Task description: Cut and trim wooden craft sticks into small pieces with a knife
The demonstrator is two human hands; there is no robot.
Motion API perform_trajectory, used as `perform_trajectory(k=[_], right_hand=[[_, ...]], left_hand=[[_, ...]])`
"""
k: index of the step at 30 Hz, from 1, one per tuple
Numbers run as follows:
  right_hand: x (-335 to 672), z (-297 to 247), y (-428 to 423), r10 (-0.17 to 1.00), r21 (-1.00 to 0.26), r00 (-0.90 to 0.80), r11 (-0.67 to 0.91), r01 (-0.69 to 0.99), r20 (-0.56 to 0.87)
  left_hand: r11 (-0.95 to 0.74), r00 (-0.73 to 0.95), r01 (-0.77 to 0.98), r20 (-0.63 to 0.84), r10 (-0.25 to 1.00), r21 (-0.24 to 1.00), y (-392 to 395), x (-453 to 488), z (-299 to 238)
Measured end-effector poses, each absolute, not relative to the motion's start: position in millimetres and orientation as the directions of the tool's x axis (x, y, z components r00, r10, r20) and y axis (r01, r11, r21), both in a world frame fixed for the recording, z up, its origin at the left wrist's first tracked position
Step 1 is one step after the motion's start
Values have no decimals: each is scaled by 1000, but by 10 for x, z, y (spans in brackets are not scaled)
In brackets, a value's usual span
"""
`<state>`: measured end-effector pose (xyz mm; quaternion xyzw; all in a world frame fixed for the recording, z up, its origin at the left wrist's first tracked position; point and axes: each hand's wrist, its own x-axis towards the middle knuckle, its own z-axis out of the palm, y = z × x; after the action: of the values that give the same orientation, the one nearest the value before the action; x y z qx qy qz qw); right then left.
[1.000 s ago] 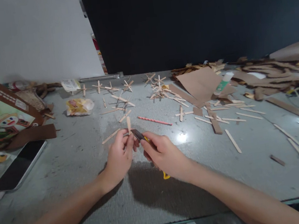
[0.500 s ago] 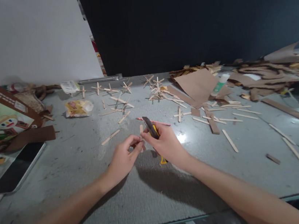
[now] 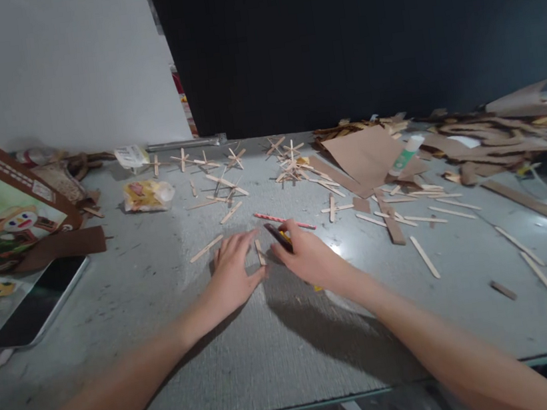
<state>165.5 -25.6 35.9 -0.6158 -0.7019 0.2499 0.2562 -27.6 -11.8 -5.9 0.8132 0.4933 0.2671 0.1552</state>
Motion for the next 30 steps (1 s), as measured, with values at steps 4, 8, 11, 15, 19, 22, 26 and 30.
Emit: perform_trajectory(k=[4,8,11,15,19,22,26,30], right_hand=[[1747,530,-364,977,-574,-196,113,811,-84],[1739,590,-472,959,-488,-264,182,853,-105],[1716,506,-532,957,-440,-284,231,868,-57],[1708,353,-588,957,-415,-289,255,873,-19],[1714,280,-622,960,-403,-280,254,880,-8],[1715,268,-629,960,-396,-281,256,882,-6],[1700,278,-622,962,-384,-273,242,891,-27],[1670,308,-625,967,-361,-251,217,907,-49]], left_hand=[[-504,436,731,254,864,460,-99,-321,-69],[-560,481,731,288,828,390,-129,-329,-35],[-586,501,716,306,810,380,-143,-321,-11],[-600,509,691,318,800,403,-133,-317,-20],[-597,494,685,336,802,417,-127,-309,-46],[-593,487,681,338,805,430,-134,-298,-46],[-591,491,671,329,806,448,-144,-307,-11],[-599,513,641,311,800,480,-123,-361,7]])
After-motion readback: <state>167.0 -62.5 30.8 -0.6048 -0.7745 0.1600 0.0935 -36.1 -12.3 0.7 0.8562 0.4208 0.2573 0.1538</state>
